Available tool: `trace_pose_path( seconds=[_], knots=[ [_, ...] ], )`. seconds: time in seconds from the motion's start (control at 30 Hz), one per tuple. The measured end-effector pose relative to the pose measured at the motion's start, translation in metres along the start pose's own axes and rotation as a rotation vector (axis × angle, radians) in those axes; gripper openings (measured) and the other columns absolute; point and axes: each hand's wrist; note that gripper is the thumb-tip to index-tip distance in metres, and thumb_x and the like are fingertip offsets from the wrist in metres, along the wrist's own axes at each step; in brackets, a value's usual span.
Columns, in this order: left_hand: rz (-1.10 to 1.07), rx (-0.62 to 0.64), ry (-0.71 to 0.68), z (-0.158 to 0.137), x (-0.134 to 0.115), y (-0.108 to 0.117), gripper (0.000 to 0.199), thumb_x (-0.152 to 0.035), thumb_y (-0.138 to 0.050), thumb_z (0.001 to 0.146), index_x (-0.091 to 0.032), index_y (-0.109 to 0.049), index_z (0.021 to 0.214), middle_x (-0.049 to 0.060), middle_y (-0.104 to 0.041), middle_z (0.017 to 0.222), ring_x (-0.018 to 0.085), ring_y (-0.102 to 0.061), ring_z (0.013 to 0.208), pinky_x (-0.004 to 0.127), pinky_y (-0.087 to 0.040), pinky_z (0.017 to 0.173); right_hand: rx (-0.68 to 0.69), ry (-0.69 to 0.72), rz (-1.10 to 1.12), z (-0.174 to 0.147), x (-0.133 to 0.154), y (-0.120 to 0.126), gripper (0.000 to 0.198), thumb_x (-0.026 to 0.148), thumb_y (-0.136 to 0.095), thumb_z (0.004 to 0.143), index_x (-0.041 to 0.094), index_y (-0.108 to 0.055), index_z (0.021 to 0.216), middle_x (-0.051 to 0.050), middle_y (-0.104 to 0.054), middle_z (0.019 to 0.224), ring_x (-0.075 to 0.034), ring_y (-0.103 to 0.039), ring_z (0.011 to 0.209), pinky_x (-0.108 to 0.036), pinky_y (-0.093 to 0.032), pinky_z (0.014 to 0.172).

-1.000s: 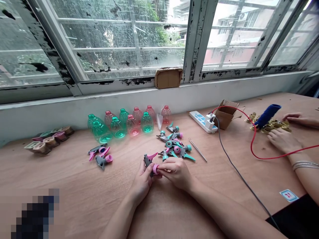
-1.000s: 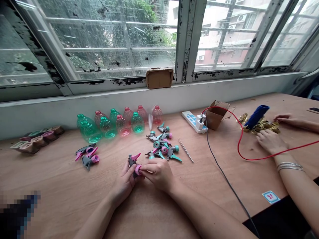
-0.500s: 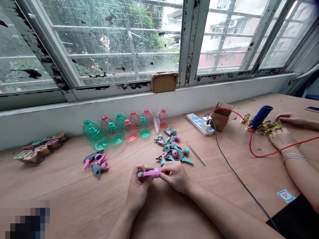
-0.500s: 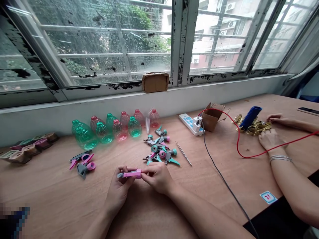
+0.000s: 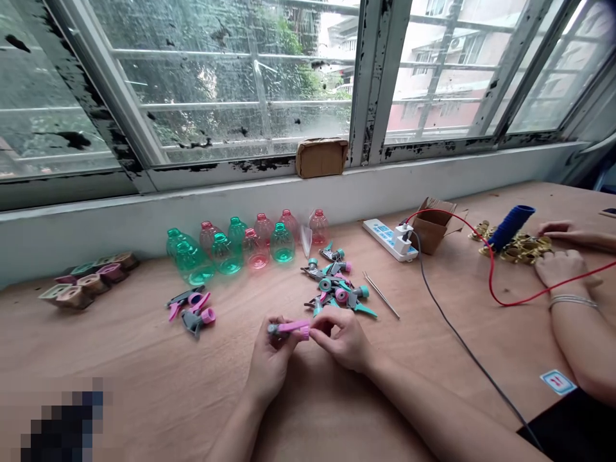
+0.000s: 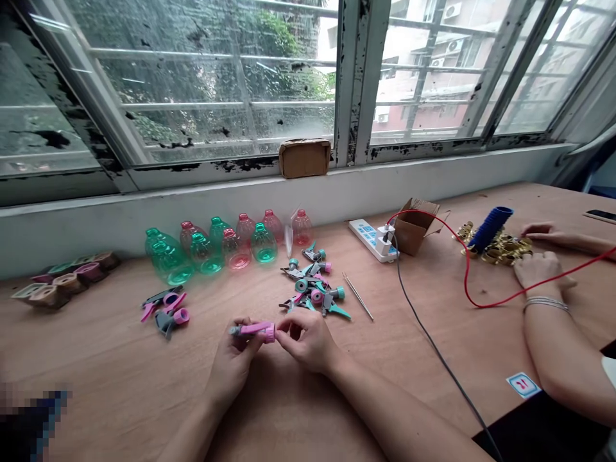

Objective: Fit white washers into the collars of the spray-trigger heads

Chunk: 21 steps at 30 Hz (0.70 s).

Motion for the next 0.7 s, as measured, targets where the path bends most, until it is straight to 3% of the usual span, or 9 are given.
trace_pose_path(
  seconds=[0.13, 0.23, 0.3, 0.4, 0.47, 0.5, 0.57, 0.63, 0.7],
  knots=[
    [0.021, 0.004, 0.116, 0.0, 0.003, -0.003, 0.034, -0.044, -0.067, 0.081, -0.018, -0.051, 0.096, -0.001, -0.061, 0.078, 0.014, -0.061, 0.064, 0.03, -0.054, 0.061, 0.073, 0.12, -0.032, -0.004, -0.003, -0.001, 0.04, 0.024, -0.074, 0.074, 0.02, -0.063, 0.112, -0.007, -0.065, 0.103, -0.013, -0.058, 0.071, -0.024, -0.049, 0.059],
    [0.086, 0.047, 0.155, 0.001, 0.003, -0.001, 0.039, -0.048, -0.062, 0.083, -0.018, -0.052, 0.106, 0.003, -0.062, 0.09, 0.016, -0.061, 0.066, 0.032, -0.056, 0.058, 0.105, 0.17, -0.114, -0.002, -0.005, 0.001, 0.034, 0.022, -0.07, 0.079, 0.023, -0.064, 0.112, -0.006, -0.067, 0.103, -0.014, -0.061, 0.076, -0.025, -0.051, 0.066],
    [0.206, 0.008, 0.101, 0.005, 0.0, 0.008, 0.045, -0.05, -0.056, 0.086, -0.019, -0.05, 0.118, 0.008, -0.062, 0.103, 0.02, -0.063, 0.077, 0.034, -0.056, 0.061, 0.069, 0.172, -0.207, 0.004, -0.005, 0.006, 0.029, 0.024, -0.068, 0.082, 0.022, -0.065, 0.111, -0.006, -0.069, 0.101, -0.017, -0.062, 0.083, -0.028, -0.051, 0.074],
    [0.628, -0.237, -0.12, 0.015, -0.01, 0.035, 0.041, -0.046, -0.055, 0.086, -0.02, -0.054, 0.118, 0.012, -0.061, 0.113, 0.029, -0.06, 0.102, 0.044, -0.053, 0.081, -0.024, 0.115, -0.418, 0.017, -0.007, 0.016, 0.027, 0.028, -0.065, 0.087, 0.022, -0.066, 0.114, -0.008, -0.07, 0.102, -0.023, -0.06, 0.095, -0.036, -0.048, 0.086],
    [0.996, -0.408, -0.282, 0.022, -0.018, 0.059, 0.035, -0.04, -0.057, 0.084, -0.02, -0.059, 0.113, 0.014, -0.059, 0.12, 0.035, -0.049, 0.12, 0.054, -0.04, 0.101, -0.039, 0.066, -0.565, 0.026, -0.01, 0.019, 0.027, 0.029, -0.063, 0.088, 0.022, -0.066, 0.115, -0.009, -0.069, 0.105, -0.027, -0.056, 0.102, -0.041, -0.044, 0.092],
    [1.146, -0.512, -0.282, 0.025, -0.021, 0.07, 0.034, -0.037, -0.055, 0.085, -0.019, -0.06, 0.115, 0.016, -0.054, 0.129, 0.037, -0.042, 0.128, 0.056, -0.034, 0.105, -0.033, 0.047, -0.626, 0.03, -0.011, 0.02, 0.028, 0.029, -0.064, 0.088, 0.022, -0.066, 0.115, -0.009, -0.068, 0.108, -0.029, -0.054, 0.106, -0.044, -0.042, 0.094],
    [1.322, -0.624, -0.155, 0.028, -0.025, 0.088, 0.04, -0.037, -0.052, 0.087, -0.018, -0.058, 0.122, 0.017, -0.047, 0.14, 0.039, -0.035, 0.133, 0.057, -0.033, 0.106, -0.021, 0.028, -0.703, 0.034, -0.013, 0.021, 0.032, 0.03, -0.066, 0.085, 0.023, -0.066, 0.116, -0.01, -0.065, 0.117, -0.031, -0.05, 0.112, -0.046, -0.039, 0.098],
    [1.392, -0.587, -0.023, 0.029, -0.023, 0.098, 0.041, -0.036, -0.05, 0.087, -0.016, -0.058, 0.123, 0.018, -0.052, 0.135, 0.039, -0.041, 0.128, 0.055, -0.038, 0.102, -0.014, 0.016, -0.711, 0.035, -0.011, 0.025, 0.036, 0.031, -0.067, 0.084, 0.022, -0.065, 0.118, -0.011, -0.061, 0.122, -0.03, -0.049, 0.115, -0.044, -0.038, 0.099],
    [1.425, -0.497, -0.001, 0.027, -0.019, 0.1, 0.038, -0.031, -0.048, 0.088, -0.015, -0.06, 0.12, 0.017, -0.059, 0.124, 0.037, -0.049, 0.118, 0.051, -0.043, 0.097, 0.048, -0.019, -0.679, 0.033, -0.004, 0.036, 0.03, 0.031, -0.063, 0.087, 0.02, -0.066, 0.115, -0.011, -0.063, 0.118, -0.026, -0.053, 0.109, -0.037, -0.042, 0.093]
  ],
)
Point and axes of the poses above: each hand's wrist, its own z-axis towards the middle knuckle, its own y-axis out of the back of the hand, x = y × z
